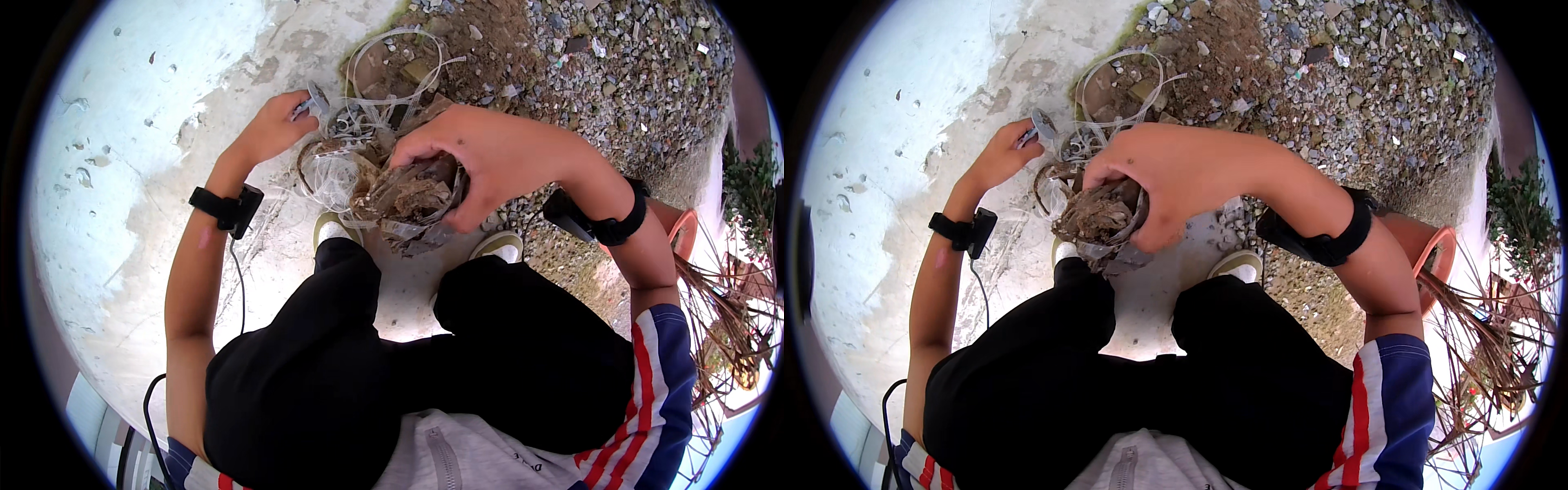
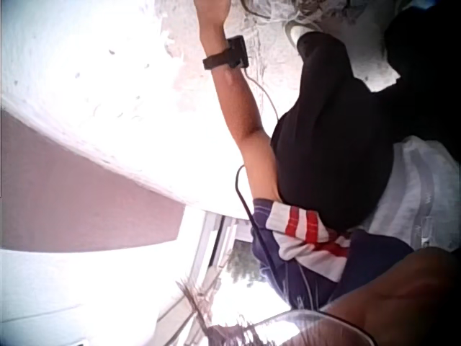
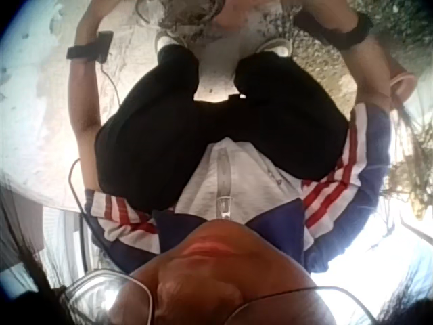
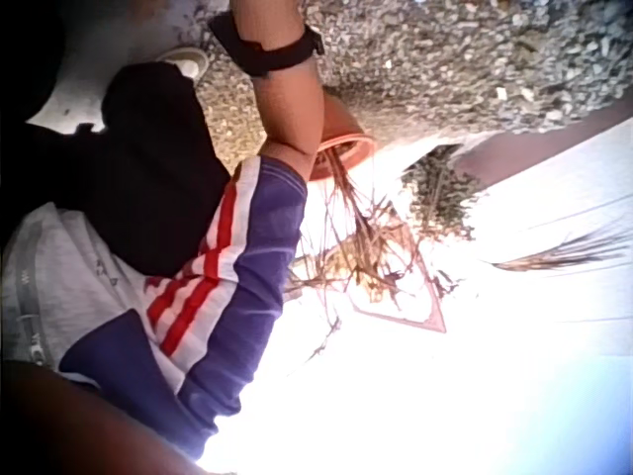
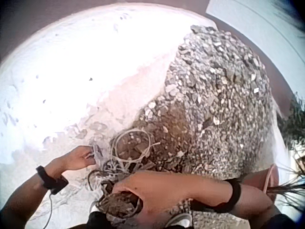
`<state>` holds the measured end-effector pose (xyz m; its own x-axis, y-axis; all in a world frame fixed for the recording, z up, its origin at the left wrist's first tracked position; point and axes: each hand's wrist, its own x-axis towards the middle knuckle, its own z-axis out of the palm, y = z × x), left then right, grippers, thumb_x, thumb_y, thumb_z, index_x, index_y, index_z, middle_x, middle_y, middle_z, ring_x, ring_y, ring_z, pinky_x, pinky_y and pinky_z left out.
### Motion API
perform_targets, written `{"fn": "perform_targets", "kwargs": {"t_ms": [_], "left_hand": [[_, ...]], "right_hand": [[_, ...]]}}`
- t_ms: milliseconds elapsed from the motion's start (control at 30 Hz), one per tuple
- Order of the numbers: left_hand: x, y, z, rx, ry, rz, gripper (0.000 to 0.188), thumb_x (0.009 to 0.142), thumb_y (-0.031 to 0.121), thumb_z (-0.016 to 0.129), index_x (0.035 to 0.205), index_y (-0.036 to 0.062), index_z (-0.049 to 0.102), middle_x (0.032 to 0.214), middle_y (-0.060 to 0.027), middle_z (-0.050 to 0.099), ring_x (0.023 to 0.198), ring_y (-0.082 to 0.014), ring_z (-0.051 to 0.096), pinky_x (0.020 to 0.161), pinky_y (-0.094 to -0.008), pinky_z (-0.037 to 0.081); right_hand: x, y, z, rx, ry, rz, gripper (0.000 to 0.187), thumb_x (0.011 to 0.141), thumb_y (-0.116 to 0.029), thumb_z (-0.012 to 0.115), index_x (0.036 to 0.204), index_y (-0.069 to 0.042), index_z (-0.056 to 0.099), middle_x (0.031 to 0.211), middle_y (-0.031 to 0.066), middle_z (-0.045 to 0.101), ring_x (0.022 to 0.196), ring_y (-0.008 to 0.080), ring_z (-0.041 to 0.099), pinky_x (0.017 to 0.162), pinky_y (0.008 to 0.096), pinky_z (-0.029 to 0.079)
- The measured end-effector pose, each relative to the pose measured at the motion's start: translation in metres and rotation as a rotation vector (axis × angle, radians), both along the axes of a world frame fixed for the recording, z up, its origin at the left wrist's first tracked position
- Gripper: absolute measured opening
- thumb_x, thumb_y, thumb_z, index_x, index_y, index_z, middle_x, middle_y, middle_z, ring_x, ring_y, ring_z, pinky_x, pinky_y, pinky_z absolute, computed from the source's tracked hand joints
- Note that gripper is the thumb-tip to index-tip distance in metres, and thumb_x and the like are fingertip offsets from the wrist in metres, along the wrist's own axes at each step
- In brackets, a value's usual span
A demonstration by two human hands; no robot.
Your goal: The person picks up pieces of netting, plastic, and other debris from a concrete ledge and floor, eventually bundling them into a larger piece of fabric.
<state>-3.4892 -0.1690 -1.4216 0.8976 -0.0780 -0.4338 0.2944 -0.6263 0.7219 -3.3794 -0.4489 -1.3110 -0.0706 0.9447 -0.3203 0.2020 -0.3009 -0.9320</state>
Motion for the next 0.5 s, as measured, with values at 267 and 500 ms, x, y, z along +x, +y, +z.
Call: {"fn": "perform_targets", "kwargs": {"t_ms": [267, 500], "left_hand": [[0.004, -0.005, -0.01, -0.224, 0.039, 0.146, 0.024, 0.078, 0.015, 0.061, 0.095, -0.0008, 0.058, 0.076, -0.0067, 0.055, 0.072, -0.0169, 0.049, 0.068, -0.0307, 0.042], [-0.011, -0.054, -0.043, -0.24, -0.09, -0.125, 0.03, 0.076, 0.002, 0.053, 0.106, -0.0005, 0.05, 0.09, -0.0148, 0.051, 0.083, -0.0294, 0.051, 0.075, -0.0353, 0.042]], "right_hand": [[0.009, 0.036, -0.017, 0.002, -0.022, 0.015, 0.053, 0.058, -0.016, 0.074, 0.105, 0.005, 0.06, 0.091, 0.016, 0.064, 0.081, 0.0211, 0.063, 0.07, 0.0317, 0.05], [0.076, -0.039, -0.042, -0.026, -0.264, -0.34, 0.062, 0.062, -0.016, 0.079, 0.117, 0.004, 0.057, 0.107, 0.0144, 0.063, 0.102, 0.0215, 0.06, 0.088, 0.0304, 0.048]]}}
